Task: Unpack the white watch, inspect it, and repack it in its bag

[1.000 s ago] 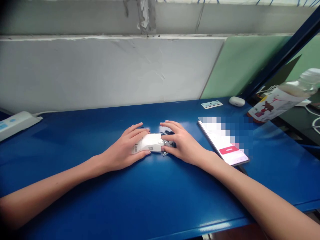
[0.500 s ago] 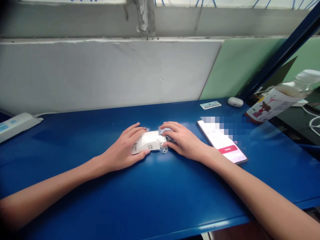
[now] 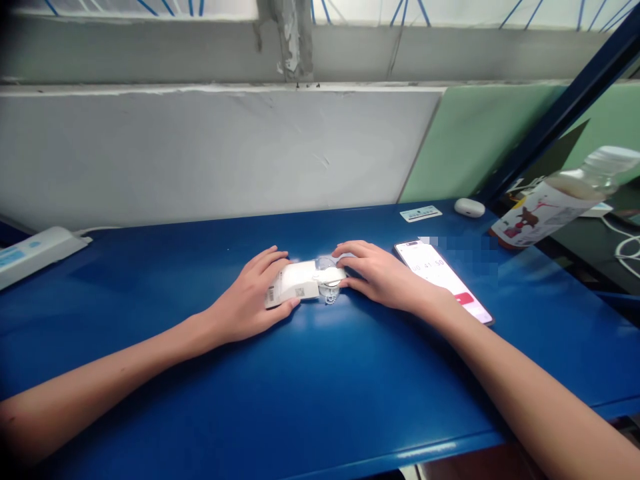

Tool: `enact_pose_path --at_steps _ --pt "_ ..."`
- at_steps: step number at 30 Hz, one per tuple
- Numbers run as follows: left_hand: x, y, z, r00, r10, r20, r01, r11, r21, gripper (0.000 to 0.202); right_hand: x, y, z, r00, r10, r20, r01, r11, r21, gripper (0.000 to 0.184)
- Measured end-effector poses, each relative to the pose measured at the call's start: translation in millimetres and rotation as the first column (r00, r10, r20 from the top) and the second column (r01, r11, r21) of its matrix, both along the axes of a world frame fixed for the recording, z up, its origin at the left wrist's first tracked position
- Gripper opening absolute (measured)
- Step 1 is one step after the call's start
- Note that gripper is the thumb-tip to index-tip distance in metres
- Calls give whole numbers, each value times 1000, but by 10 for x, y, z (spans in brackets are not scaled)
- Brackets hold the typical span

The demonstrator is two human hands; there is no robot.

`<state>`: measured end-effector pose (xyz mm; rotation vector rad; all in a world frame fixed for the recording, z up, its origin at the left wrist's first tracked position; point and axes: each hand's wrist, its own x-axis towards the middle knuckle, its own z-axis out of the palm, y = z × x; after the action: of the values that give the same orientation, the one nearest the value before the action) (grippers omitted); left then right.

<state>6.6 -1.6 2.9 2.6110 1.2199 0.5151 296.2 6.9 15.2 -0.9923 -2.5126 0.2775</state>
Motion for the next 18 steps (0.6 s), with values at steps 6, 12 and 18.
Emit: enact_pose_path --at_steps 6,12,18 --pt "2 11 16 1000 -14 -9 13 999 -31 61 95 7 46 997 -68 45 73 988 -137 26" --pt "-4 12 -3 999 -37 -25 36 999 -9 62 -37 -89 22 996 -85 2 85 993 -76 39" --pt "-17 6 -19 997 -76 -16 76 997 4 62 -204 -183 -63 997 -55 -48 52 997 -59 33"
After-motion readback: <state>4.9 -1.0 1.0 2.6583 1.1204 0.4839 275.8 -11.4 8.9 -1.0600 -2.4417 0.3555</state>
